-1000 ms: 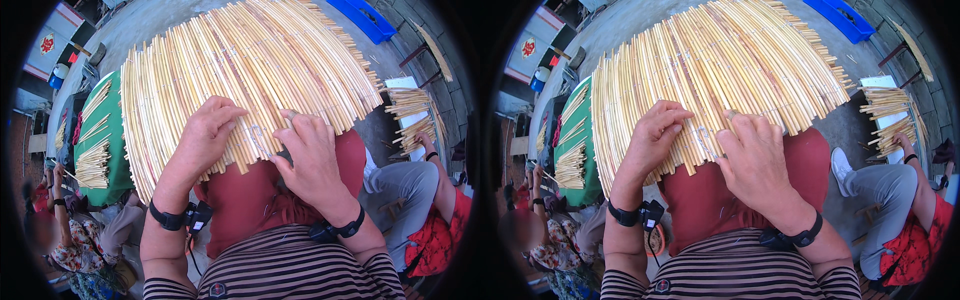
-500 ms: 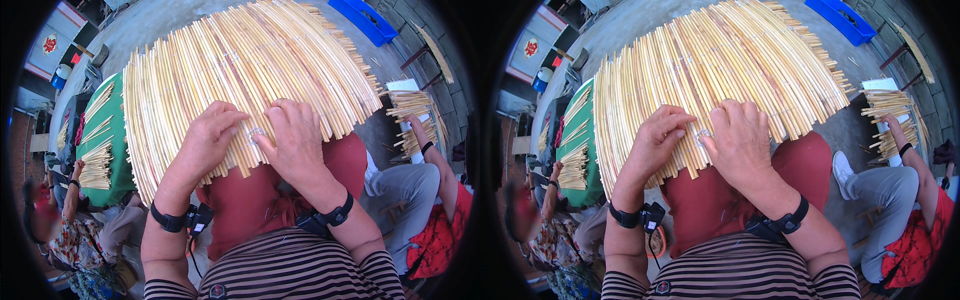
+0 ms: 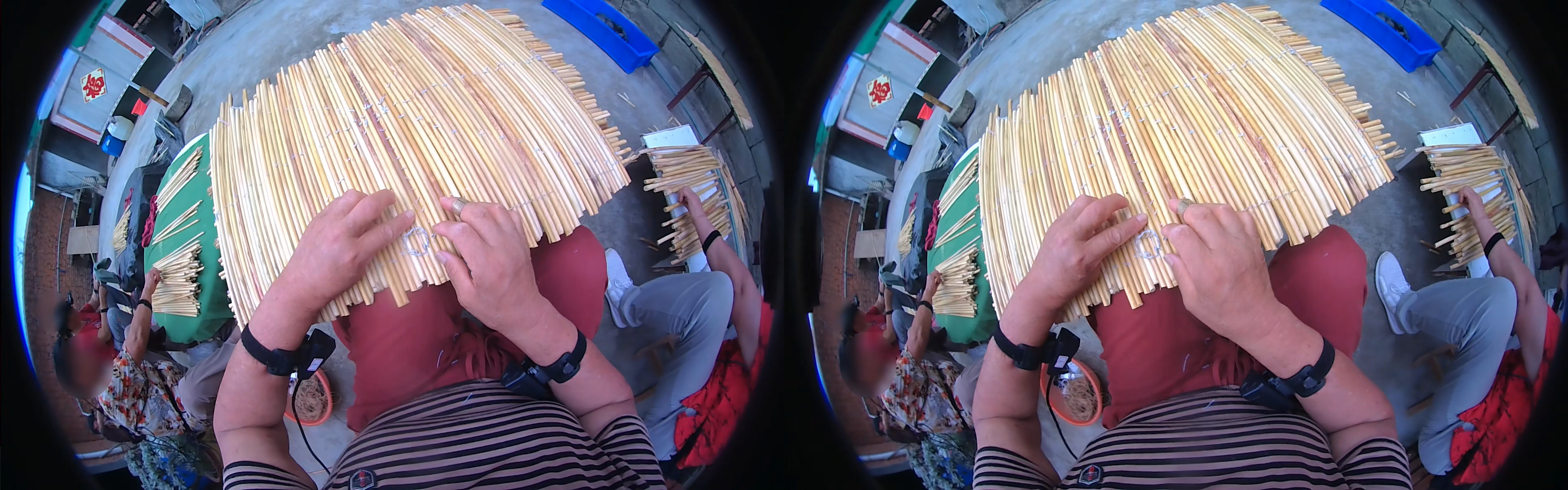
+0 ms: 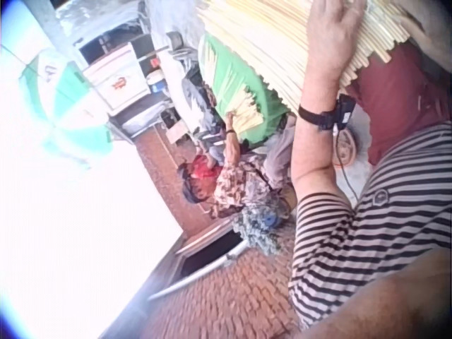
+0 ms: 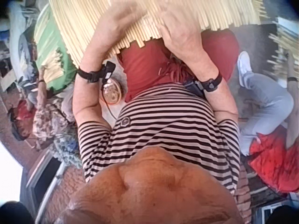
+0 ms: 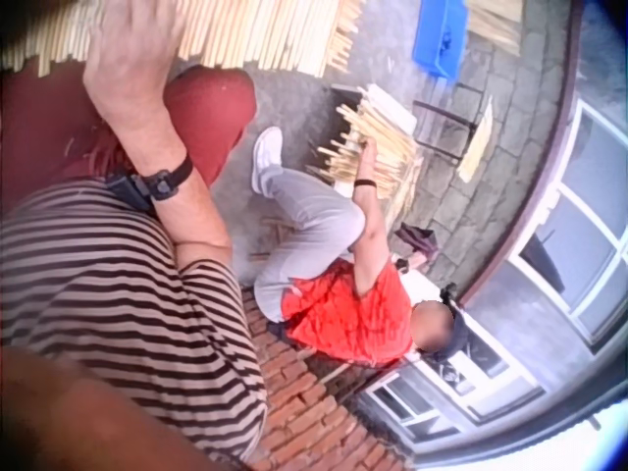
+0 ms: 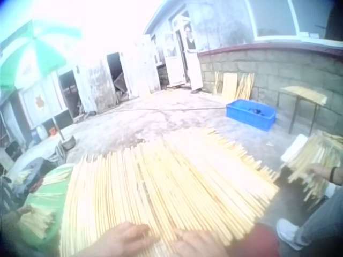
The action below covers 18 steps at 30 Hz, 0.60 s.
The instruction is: The person sits on the floor and weaves a bamboo mat by threading a white string through parallel bamboo sticks. They use a needle to pass the string through the sticks and a pair of scissors to cut the string. The person adjusts the mat and continues the weaving process.
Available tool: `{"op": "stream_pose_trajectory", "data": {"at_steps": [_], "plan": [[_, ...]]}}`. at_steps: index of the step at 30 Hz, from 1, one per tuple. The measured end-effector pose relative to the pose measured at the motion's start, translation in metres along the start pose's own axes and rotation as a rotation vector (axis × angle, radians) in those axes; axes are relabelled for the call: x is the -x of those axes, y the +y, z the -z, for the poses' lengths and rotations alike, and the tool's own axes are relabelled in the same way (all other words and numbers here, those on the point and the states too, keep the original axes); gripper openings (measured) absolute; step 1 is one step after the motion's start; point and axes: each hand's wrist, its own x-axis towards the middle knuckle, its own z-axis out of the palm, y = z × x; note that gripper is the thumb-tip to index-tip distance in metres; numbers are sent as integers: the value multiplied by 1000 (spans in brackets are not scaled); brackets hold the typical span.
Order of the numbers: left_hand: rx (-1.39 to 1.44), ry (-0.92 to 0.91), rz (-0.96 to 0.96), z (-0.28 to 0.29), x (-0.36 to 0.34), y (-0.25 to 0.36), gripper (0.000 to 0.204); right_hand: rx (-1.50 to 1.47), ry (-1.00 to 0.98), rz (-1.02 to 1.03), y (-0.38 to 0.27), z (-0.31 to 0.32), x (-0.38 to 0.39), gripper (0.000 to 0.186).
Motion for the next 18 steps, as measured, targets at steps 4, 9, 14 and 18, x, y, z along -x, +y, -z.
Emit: {"op": "stream_pose_trajectory", "data": {"at_steps": [4, 9, 14, 18], "plan": [[4, -30, -48, -1, -2, -9, 41, -20, -15, 5, 5, 1, 2, 25], [82, -33, -43, -2, -14, -14, 38, -24, -7, -2, 9, 0, 4, 23], [228, 48, 43, -10, -18, -19, 26, -39, 2, 0, 14, -2, 5, 23], [280, 67, 98, -11, -21, -25, 22, -34, 43, 17, 13, -2, 4, 14]]}}
